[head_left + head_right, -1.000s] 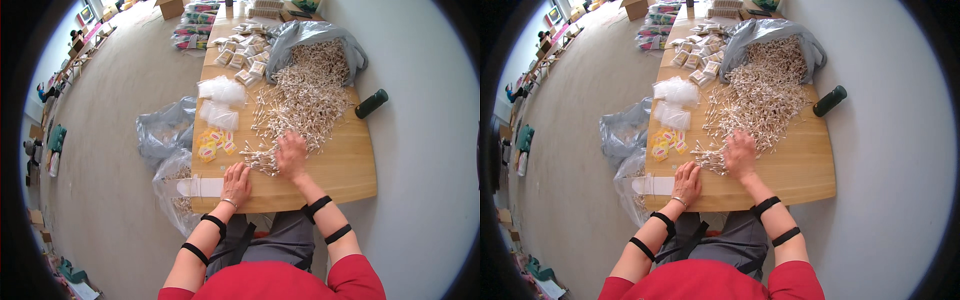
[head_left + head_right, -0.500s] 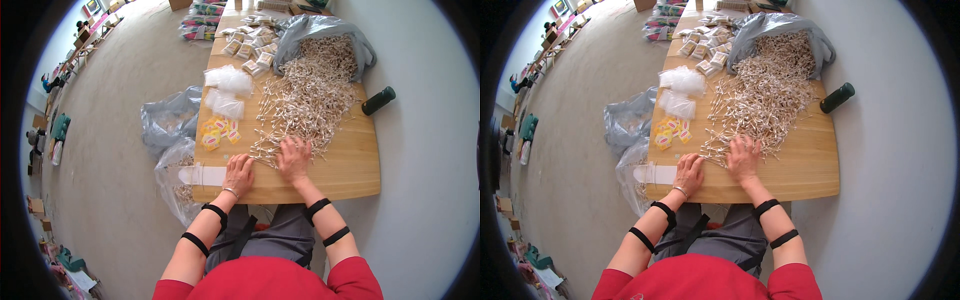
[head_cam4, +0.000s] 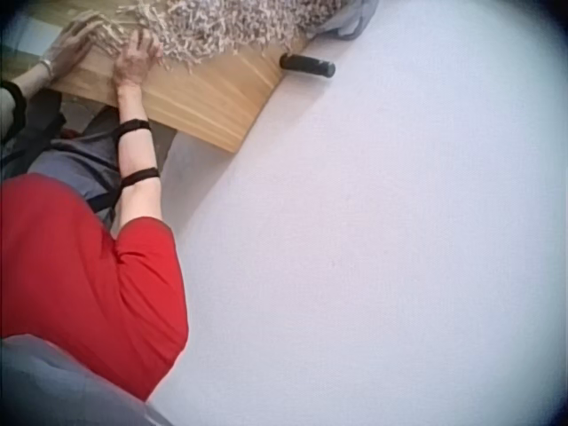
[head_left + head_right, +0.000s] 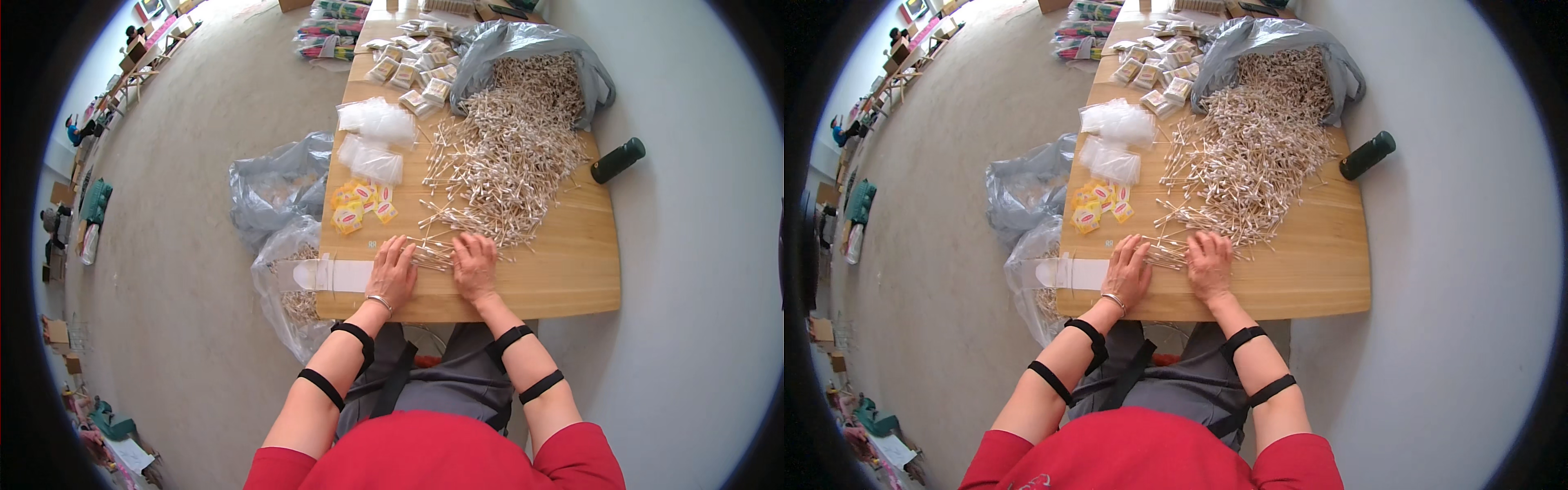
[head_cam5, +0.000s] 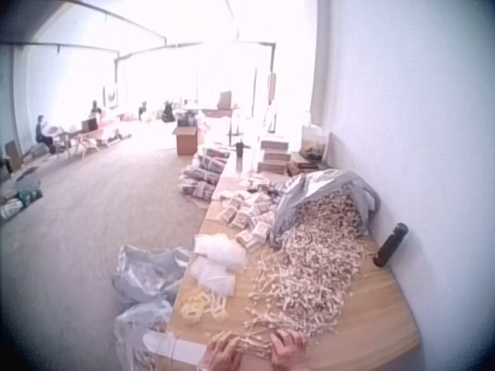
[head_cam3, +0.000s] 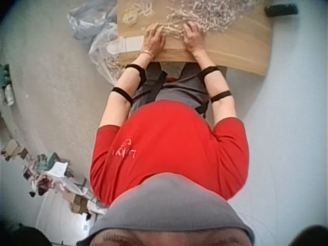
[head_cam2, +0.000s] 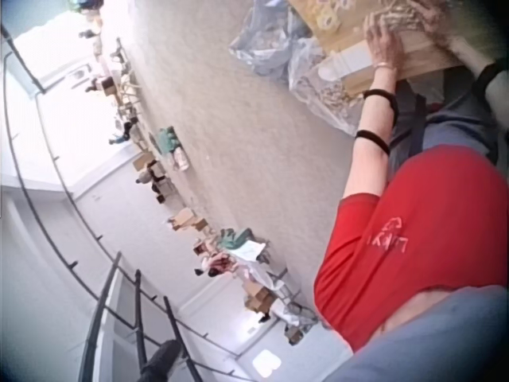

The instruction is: Packaging cotton swabs into small plastic bags and sealing them at a manufacturing table.

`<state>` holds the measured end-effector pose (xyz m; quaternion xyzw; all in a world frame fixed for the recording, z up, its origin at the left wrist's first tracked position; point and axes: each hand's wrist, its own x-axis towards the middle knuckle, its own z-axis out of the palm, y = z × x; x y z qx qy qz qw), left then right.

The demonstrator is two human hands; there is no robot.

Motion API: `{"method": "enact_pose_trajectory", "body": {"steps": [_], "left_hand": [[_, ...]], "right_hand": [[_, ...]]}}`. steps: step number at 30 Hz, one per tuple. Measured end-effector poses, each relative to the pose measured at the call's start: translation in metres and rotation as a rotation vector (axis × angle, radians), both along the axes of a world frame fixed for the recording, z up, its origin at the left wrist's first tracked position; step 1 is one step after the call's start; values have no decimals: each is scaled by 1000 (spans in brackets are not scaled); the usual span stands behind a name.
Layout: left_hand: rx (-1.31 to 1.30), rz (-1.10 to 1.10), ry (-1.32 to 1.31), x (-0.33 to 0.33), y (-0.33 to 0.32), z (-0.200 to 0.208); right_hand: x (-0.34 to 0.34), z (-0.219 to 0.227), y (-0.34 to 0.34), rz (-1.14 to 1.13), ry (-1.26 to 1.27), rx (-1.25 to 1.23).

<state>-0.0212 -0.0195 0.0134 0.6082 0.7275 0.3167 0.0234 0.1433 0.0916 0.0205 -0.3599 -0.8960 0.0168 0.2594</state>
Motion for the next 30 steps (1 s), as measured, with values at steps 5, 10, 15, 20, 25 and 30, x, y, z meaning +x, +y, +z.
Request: {"method": "enact_pose_trajectory", "body": {"steps": [5,10,15,20,25,30], "left_hand": [[-3,-2,-22,-4,-5,-4],[60,11,-34,-3,-2,-5],[78,-22,-82,-3,-1,-7],[106,-10,-106,-3,-4,-2],[73,-48,-91,-7,-8,-6],[125,-71,-161,-1,-5,-4]], "right_hand": [[12,15,-16,-85,47,-18],[11,5,-12,96,25,-18],[21,-4,27,-142,79,-11],[22,0,11,-248,34,38],[4,-4,-18,-99,90,-122],[-12,-15,-10,-174,107,-133]]}}
